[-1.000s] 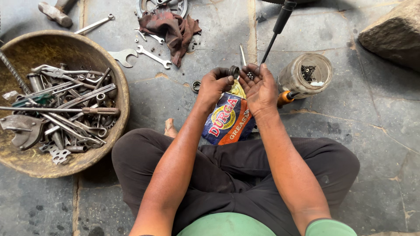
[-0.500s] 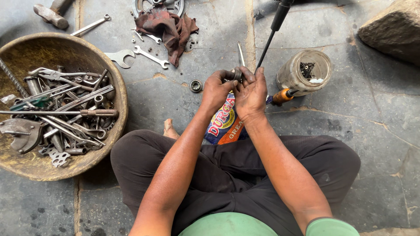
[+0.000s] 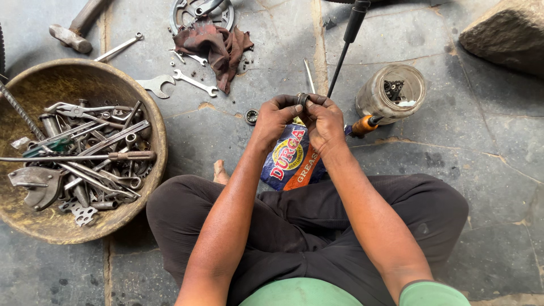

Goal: The person applies grease from a packet to a bicycle bearing race and carefully places small ball bearings into it by hand and with a thin metal tool.

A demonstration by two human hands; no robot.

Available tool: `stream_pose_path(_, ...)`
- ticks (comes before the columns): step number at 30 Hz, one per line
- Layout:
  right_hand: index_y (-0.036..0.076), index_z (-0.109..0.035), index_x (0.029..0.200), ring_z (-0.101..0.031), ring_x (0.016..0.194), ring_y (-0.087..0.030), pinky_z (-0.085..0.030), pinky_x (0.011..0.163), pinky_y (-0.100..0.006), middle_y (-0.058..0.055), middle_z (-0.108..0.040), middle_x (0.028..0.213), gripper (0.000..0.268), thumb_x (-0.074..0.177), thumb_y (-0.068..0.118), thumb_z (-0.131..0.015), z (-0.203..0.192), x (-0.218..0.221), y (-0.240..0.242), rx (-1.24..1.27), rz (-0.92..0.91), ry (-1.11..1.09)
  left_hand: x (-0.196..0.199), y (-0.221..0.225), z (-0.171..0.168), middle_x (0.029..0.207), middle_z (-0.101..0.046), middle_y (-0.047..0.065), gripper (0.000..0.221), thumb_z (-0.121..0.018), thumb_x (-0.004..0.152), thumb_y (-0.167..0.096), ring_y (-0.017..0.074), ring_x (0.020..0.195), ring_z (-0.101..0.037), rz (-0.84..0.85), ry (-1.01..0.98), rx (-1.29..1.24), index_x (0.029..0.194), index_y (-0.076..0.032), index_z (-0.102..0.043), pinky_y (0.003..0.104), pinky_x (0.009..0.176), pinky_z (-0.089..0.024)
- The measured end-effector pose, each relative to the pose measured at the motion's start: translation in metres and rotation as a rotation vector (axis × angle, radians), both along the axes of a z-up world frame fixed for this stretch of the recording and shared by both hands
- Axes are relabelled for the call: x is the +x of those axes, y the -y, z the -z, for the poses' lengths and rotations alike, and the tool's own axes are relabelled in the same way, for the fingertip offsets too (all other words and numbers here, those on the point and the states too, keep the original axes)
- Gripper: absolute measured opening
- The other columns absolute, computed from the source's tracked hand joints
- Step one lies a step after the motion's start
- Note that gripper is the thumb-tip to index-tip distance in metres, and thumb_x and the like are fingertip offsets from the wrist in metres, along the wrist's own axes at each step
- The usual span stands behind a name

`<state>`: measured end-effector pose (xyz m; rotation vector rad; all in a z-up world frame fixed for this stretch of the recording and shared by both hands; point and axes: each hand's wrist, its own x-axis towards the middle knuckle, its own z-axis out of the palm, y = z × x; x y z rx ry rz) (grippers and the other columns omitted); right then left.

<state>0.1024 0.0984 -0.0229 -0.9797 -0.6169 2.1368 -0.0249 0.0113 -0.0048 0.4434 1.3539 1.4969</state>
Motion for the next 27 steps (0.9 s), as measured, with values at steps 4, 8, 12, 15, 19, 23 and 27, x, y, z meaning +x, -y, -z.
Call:
stream_pose_path(4, -0.002, -0.058, 0.112, -0.069, 0.093, -0.022, -0.061, 0.086, -0.033, -0.015, -0.069, 0.105, 0.02, 0.093, -0.008, -0.061, 0.003, 0.0, -0.002, 0.009, -0.007, 0.008, 0.0, -0.001, 0.002, 0.092, -0.073, 0.007, 0.024, -0.074, 0.091, -0.009, 0.0122, 0.079, -0.065, 0.005, -0.014, 0.01, 0.111, 0.005, -0.071, 0.026, 0.071, -0.055)
stream_pose_path(8, -0.003, -0.058, 0.111, -0.069, 0.092, -0.023, -0.06, 0.086, -0.035, -0.016, -0.068, 0.104, 0.02, 0.092, -0.01, -0.061, 0.01, 0.002, -0.009, 0.004, -0.024, -0.003, 0.001, -0.001, 0.002, 0.093, -0.073, 0.007, 0.025, -0.074, 0.091, -0.009, 0.0121, 0.08, -0.065, 0.013, -0.003, 0.01, 0.111, 0.005, -0.071, 0.026, 0.071, -0.056)
stream_pose_path(12, -0.005, -0.06, 0.113, -0.069, 0.093, -0.024, -0.061, 0.089, -0.037, -0.017, -0.069, 0.106, 0.02, 0.094, -0.008, -0.057, 0.007, 0.003, -0.008, 0.036, -0.022, -0.042, 0.001, -0.001, 0.001, 0.092, -0.072, 0.006, 0.026, -0.074, 0.09, -0.012, 0.0113, 0.078, -0.063, 0.002, -0.011, -0.014, 0.111, 0.004, -0.071, 0.027, 0.07, -0.054)
stream_pose_path(15, -0.006, -0.063, 0.116, -0.069, 0.097, -0.024, -0.06, 0.09, -0.039, -0.016, -0.069, 0.108, 0.025, 0.096, 0.003, -0.053, -0.001, 0.005, -0.005, 0.013, -0.02, -0.144, -0.004, -0.001, -0.001, 0.091, -0.071, 0.005, 0.028, -0.074, 0.09, -0.015, 0.0103, 0.077, -0.061, -0.007, -0.043, -0.001, 0.111, 0.003, -0.072, 0.026, 0.071, -0.052)
stream_pose_path(19, -0.007, -0.062, 0.119, -0.066, 0.103, -0.025, -0.056, 0.097, -0.039, -0.016, -0.067, 0.111, 0.034, 0.101, 0.022, -0.054, -0.01, 0.005, -0.005, -0.008, -0.005, -0.131, -0.004, 0.001, -0.002, 0.084, -0.067, 0.004, 0.031, -0.076, 0.092, -0.024, 0.0106, 0.072, -0.057, -0.017, -0.008, -0.108, 0.109, 0.003, -0.073, 0.027, 0.066, -0.049)
stream_pose_path(23, -0.005, -0.062, 0.118, -0.064, 0.108, -0.026, -0.051, 0.102, -0.04, -0.017, -0.066, 0.113, 0.045, 0.101, 0.036, -0.054, -0.021, 0.005, -0.004, -0.022, 0.001, -0.132, -0.006, -0.001, 0.007, 0.08, -0.067, 0.003, 0.03, -0.076, 0.091, -0.023, 0.0102, 0.068, -0.057, -0.019, 0.061, -0.141, 0.105, 0.003, -0.072, 0.026, 0.062, -0.049)
stream_pose_path(27, -0.004, -0.063, 0.115, -0.064, 0.112, -0.028, -0.048, 0.105, -0.04, -0.018, -0.067, 0.113, 0.053, 0.099, 0.045, -0.051, -0.033, 0.004, -0.002, -0.028, 0.008, -0.145, -0.009, 0.001, 0.019, 0.08, -0.067, 0.006, 0.028, -0.077, 0.09, -0.019, 0.0115, 0.066, -0.06, -0.052, 0.254, -0.035, 0.104, 0.004, -0.069, 0.025, 0.061, -0.051)
